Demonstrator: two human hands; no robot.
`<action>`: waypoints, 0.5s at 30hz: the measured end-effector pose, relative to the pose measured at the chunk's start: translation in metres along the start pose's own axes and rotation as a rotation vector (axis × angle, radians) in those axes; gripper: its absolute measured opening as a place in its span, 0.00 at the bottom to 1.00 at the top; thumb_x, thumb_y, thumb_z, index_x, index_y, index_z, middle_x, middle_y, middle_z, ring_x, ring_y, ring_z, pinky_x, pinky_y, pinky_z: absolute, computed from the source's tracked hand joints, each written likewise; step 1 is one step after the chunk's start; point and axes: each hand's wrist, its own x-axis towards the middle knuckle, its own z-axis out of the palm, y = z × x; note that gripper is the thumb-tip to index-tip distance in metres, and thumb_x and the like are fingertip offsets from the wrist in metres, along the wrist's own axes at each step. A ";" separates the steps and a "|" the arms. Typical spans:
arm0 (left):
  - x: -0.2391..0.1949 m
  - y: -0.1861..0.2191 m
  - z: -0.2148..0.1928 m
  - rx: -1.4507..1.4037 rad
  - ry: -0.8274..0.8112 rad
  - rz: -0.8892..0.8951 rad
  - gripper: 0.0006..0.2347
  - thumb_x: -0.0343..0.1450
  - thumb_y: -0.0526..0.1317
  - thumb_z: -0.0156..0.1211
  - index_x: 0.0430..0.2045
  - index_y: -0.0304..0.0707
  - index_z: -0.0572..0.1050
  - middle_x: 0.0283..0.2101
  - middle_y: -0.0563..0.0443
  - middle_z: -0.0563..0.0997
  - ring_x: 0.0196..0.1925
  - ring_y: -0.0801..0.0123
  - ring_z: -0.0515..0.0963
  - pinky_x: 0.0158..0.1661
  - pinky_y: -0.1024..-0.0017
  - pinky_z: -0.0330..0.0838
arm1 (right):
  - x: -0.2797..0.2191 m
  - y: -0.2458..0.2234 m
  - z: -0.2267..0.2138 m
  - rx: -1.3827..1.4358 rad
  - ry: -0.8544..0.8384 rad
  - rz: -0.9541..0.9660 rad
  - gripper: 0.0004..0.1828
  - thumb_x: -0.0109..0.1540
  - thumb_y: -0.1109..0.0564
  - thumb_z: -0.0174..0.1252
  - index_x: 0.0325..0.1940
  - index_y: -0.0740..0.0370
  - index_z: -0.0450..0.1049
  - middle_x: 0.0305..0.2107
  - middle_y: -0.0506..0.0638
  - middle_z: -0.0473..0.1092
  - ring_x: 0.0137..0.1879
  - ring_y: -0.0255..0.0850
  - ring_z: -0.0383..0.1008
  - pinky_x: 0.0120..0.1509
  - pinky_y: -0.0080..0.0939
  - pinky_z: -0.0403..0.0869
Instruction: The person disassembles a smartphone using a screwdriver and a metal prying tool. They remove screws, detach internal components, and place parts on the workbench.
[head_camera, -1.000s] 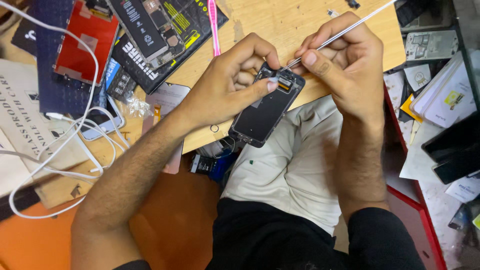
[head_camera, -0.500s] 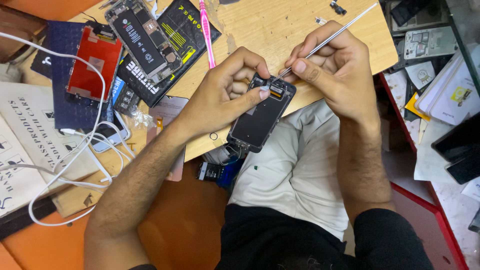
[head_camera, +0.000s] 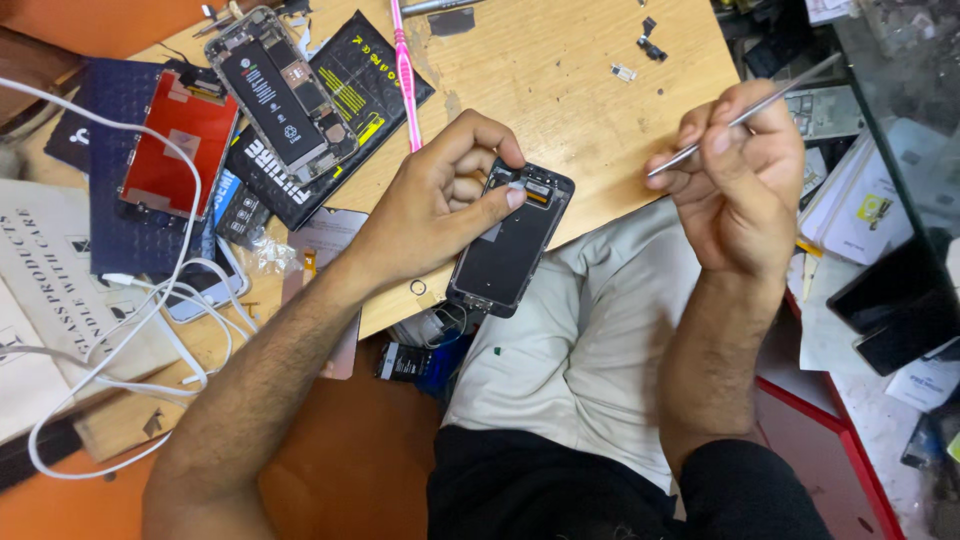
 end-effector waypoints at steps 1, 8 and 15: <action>0.000 0.001 0.000 0.000 0.006 -0.001 0.10 0.77 0.31 0.61 0.49 0.35 0.68 0.40 0.54 0.75 0.35 0.86 0.76 0.33 0.86 0.69 | -0.001 -0.004 -0.003 -0.023 0.041 -0.024 0.11 0.76 0.60 0.59 0.54 0.64 0.62 0.39 0.54 0.71 0.44 0.48 0.81 0.45 0.43 0.81; 0.001 0.001 0.001 0.084 0.071 0.028 0.10 0.77 0.31 0.61 0.48 0.35 0.67 0.34 0.57 0.74 0.32 0.87 0.72 0.30 0.85 0.66 | 0.026 -0.045 -0.001 -0.757 0.130 -0.084 0.13 0.75 0.54 0.57 0.58 0.61 0.65 0.36 0.49 0.72 0.35 0.38 0.75 0.34 0.30 0.72; 0.002 0.004 0.001 0.123 0.151 0.090 0.10 0.76 0.32 0.60 0.48 0.35 0.66 0.34 0.58 0.73 0.31 0.87 0.73 0.29 0.84 0.68 | 0.133 -0.057 0.005 -1.892 -0.263 -0.447 0.12 0.71 0.56 0.68 0.43 0.70 0.77 0.25 0.58 0.72 0.27 0.48 0.72 0.32 0.49 0.70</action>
